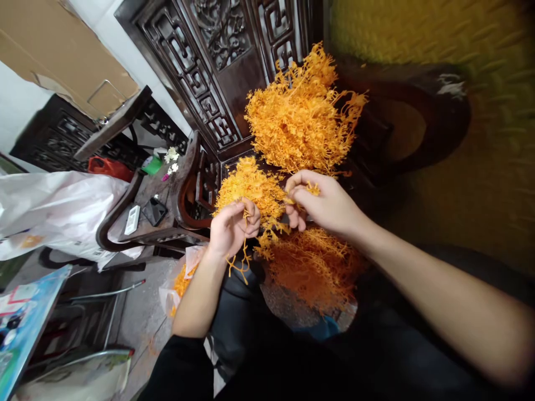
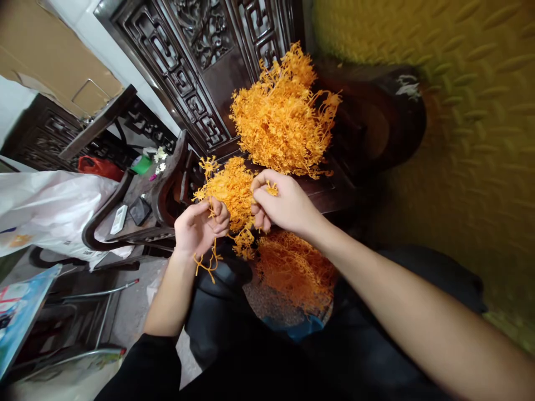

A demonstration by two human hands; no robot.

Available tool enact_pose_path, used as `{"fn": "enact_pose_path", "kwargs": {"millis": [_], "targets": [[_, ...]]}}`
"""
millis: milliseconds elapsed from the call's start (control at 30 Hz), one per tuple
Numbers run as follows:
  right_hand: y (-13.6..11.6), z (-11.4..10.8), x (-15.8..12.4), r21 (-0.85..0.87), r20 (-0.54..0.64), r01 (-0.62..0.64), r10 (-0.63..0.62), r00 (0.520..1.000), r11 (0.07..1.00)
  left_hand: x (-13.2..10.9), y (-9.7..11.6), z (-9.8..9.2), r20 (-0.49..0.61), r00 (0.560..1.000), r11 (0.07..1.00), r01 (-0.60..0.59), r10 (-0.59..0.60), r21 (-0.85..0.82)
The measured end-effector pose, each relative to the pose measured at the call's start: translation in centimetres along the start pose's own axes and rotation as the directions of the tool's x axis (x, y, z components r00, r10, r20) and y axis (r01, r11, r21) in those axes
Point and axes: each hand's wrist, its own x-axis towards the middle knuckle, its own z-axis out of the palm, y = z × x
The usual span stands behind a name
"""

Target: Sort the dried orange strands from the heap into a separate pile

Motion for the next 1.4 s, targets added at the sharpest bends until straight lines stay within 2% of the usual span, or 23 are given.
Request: {"fn": "enact_pose_path", "kwargs": {"millis": [100,233,367,433,500,600,700,767,800,833,900,967,1033,1100,1167,1233,1267,1333,1400], "targets": [[0.5,0.1,0.3,0.097,0.012,-0.053,0.052,0.999,0.994,0.4,-0.5,0.0,-0.033,0.999,0.997,0.023,-0.021,0.071],[0.9,0.2,0.1,0.076,0.084,0.044,-0.050,0.995,0.996,0.7,-1.5,0.2,-0.086,0.992,0.971,-0.070,0.092,0.227],[1.1,0.6,-0.2,-0.065,0.090,0.094,-0.088,0.992,0.993,0.7,-2.0,0.4,-0.055,0.988,0.935,-0.116,0.143,0.335],[1.1,1.1,-0.3,-0.184,0.052,0.189,-0.183,0.982,0.964,0.7,-2.2,0.5,-0.076,0.987,0.919,-0.105,0.144,0.379],[1.0,1.7,-0.5,-0.308,0.048,0.284,-0.284,0.958,0.908,0.6,-2.4,0.7,-0.137,0.971,0.905,-0.125,0.195,0.407],[0.6,2.2,-0.7,-0.449,0.103,0.341,-0.331,0.938,0.826,0.6,-2.4,0.5,-0.216,0.908,0.863,-0.235,0.359,0.447],[0.1,1.7,-1.0,-0.535,0.080,0.358,-0.376,0.923,0.765,0.8,-1.6,-0.2,-0.308,0.807,0.828,-0.351,0.505,0.438],[0.0,1.1,-1.2,-0.541,0.030,0.323,-0.366,0.930,0.777,1.2,-1.0,-0.7,-0.401,0.719,0.816,-0.429,0.568,0.387],[0.1,1.0,-1.3,-0.520,0.023,0.298,-0.335,0.942,0.800,1.3,-0.8,-0.9,-0.431,0.688,0.810,-0.456,0.584,0.370],[0.2,0.9,-1.3,-0.488,0.035,0.274,-0.295,0.955,0.829,1.5,-0.7,-0.9,-0.439,0.679,0.807,-0.464,0.588,0.365],[0.6,1.1,-1.3,-0.429,0.102,0.247,-0.225,0.969,0.869,1.6,-1.1,-0.6,-0.397,0.719,0.814,-0.429,0.570,0.392],[0.9,1.6,-1.2,-0.398,0.136,0.248,-0.210,0.968,0.883,1.4,-1.8,0.0,-0.340,0.769,0.812,-0.374,0.542,0.448],[1.0,2.1,-1.1,-0.366,0.143,0.250,-0.212,0.967,0.896,0.9,-2.4,0.9,-0.310,0.779,0.783,-0.340,0.545,0.521],[1.0,2.4,-1.1,-0.339,0.168,0.249,-0.203,0.965,0.907,0.4,-2.6,1.7,-0.280,0.747,0.697,-0.322,0.603,0.640],[1.0,2.6,-1.2,-0.373,0.176,0.274,-0.223,0.959,0.886,-0.1,-2.5,2.3,-0.217,0.706,0.559,-0.295,0.674,0.775],[1.0,2.8,-1.6,-0.446,0.144,0.351,-0.321,0.936,0.823,-0.4,-2.0,2.5,-0.142,0.683,0.429,-0.271,0.717,0.862],[0.9,2.9,-1.9,-0.475,0.129,0.399,-0.386,0.913,0.785,-0.4,-1.7,2.3,-0.123,0.678,0.396,-0.264,0.725,0.879],[0.6,3.1,-2.5,-0.490,0.150,0.488,-0.481,0.864,0.723,-0.1,-1.0,1.5,-0.150,0.645,0.411,-0.276,0.749,0.869],[0.3,3.0,-3.0,-0.474,0.206,0.526,-0.493,0.846,0.706,0.4,-0.3,0.2,-0.236,0.593,0.490,-0.311,0.770,0.814]]}}
